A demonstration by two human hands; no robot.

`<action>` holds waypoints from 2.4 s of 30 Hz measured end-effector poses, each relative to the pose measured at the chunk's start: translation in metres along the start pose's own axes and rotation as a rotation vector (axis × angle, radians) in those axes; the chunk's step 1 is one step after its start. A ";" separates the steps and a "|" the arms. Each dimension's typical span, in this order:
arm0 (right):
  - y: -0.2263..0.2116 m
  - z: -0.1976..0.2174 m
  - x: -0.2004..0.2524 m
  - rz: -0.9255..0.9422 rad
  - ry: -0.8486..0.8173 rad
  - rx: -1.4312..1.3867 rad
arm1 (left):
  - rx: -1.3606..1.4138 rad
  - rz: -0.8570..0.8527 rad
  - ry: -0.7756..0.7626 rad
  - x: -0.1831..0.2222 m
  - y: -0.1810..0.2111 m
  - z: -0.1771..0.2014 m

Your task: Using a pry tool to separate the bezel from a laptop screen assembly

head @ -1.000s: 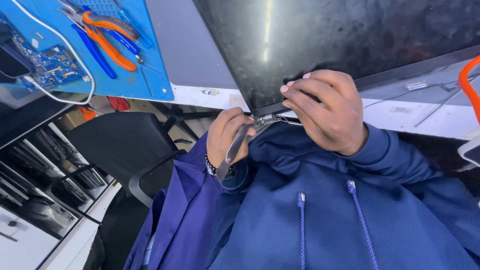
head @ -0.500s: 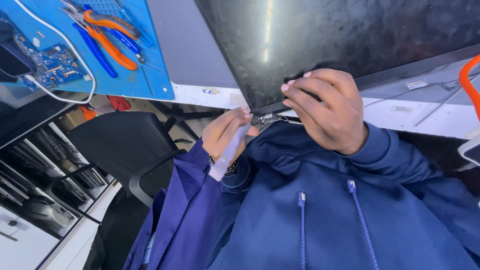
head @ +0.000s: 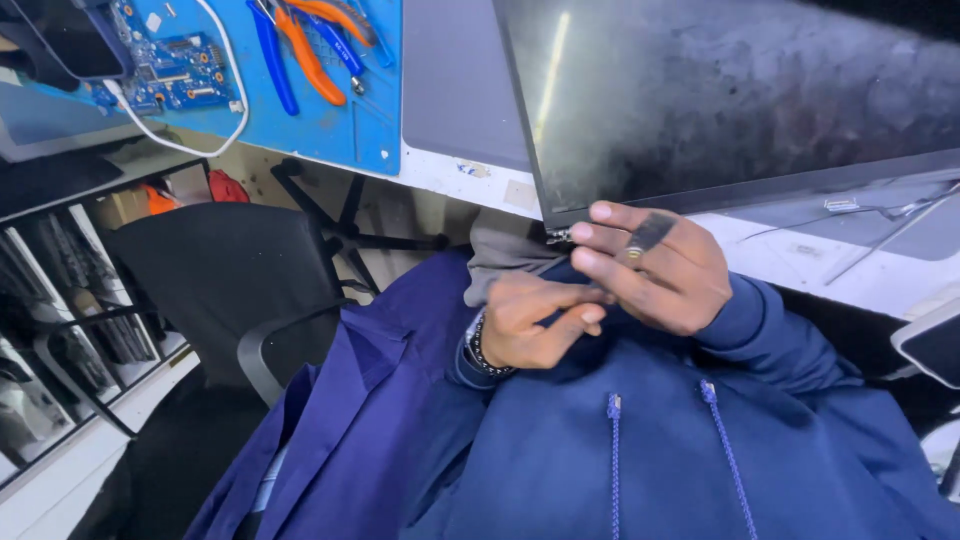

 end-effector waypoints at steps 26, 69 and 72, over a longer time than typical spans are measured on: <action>0.037 -0.060 0.027 -0.550 -0.219 -0.057 | 0.060 0.453 -0.077 0.003 -0.122 0.075; 0.016 -0.068 0.026 -0.499 -0.416 0.069 | 0.040 0.228 -0.152 0.016 -0.153 0.058; 0.017 -0.071 0.026 -0.498 -0.314 0.114 | 0.055 0.187 -0.138 0.016 -0.154 0.057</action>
Point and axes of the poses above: each hand's wrist, its own x-axis away from the middle knuckle, its own z-axis out of the back of the hand, y = z × x, the point moved 7 cm from there along -x, towards the middle knuckle, and after that the axes turned 12 degrees about z, right-handed, at the moved point
